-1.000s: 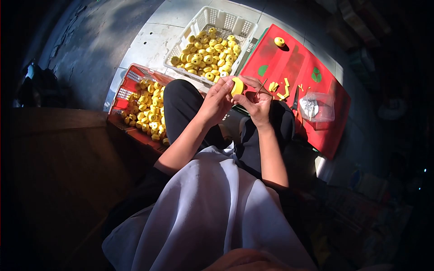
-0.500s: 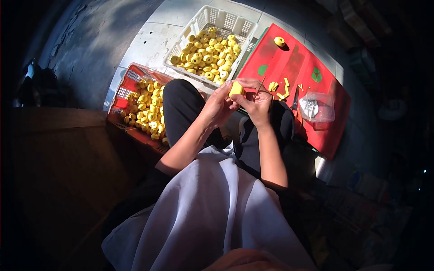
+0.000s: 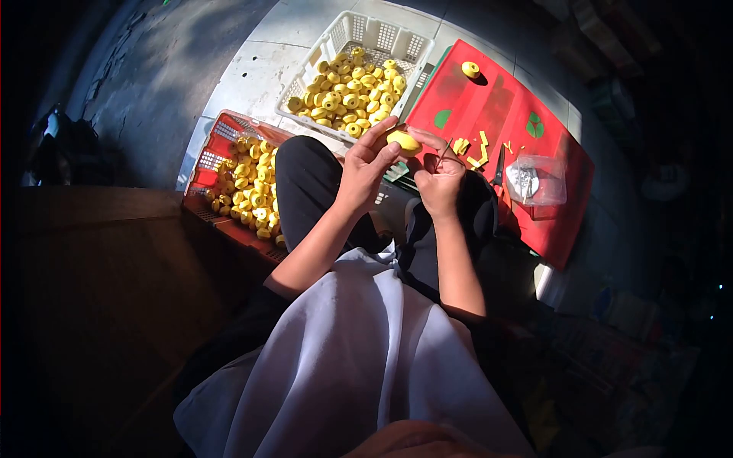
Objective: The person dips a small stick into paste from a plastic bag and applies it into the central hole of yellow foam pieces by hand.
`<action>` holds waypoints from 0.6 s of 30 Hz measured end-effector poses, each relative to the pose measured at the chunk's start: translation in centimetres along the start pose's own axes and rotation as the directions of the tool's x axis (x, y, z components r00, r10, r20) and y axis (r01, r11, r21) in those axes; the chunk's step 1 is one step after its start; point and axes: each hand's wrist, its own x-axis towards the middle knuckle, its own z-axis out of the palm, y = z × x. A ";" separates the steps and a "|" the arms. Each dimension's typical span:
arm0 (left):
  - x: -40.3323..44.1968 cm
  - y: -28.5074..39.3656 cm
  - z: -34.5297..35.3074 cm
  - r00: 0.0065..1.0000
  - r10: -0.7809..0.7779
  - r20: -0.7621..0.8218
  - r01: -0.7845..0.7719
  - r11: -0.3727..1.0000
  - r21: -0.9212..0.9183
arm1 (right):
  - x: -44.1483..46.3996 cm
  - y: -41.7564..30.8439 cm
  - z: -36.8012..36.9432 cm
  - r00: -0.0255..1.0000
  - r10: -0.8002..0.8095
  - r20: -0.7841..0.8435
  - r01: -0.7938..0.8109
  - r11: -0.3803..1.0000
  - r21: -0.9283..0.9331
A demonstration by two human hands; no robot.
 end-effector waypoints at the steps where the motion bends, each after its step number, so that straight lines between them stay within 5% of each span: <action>1: -0.1 0.2 0.9 0.998 0.058 0.006 -0.059 0.991 0.118 | -0.4 -0.1 -0.4 0.999 -0.011 0.036 0.016 0.987 -0.161; 3: -0.2 0.4 1.3 0.995 0.101 0.023 -0.103 0.970 0.221 | -0.8 0.2 -0.5 0.995 -0.077 0.061 0.090 0.965 -0.247; 5: 0.1 0.7 1.3 0.996 0.075 0.039 -0.081 0.977 0.199 | -0.6 0.9 -0.2 0.979 -0.204 0.020 0.205 0.973 -0.106; 6: 0.3 0.9 1.3 0.994 0.102 0.036 -0.108 0.969 0.223 | -0.6 0.7 -0.3 0.995 -0.102 -0.002 0.102 0.995 0.018; 13: 0.2 1.0 1.3 0.997 0.065 0.052 -0.067 0.997 0.037 | -0.2 0.1 -0.2 0.997 -0.026 -0.072 0.041 0.975 0.219; 15: -0.2 0.9 2.1 0.961 0.251 0.114 -0.274 0.835 0.477 | -0.8 0.5 0.0 0.996 -0.078 -0.053 0.080 0.996 0.041; 18: 0.0 0.8 1.7 0.986 0.140 0.090 -0.166 0.848 0.503 | -0.6 1.2 0.0 0.980 -0.181 -0.081 0.179 0.983 -0.029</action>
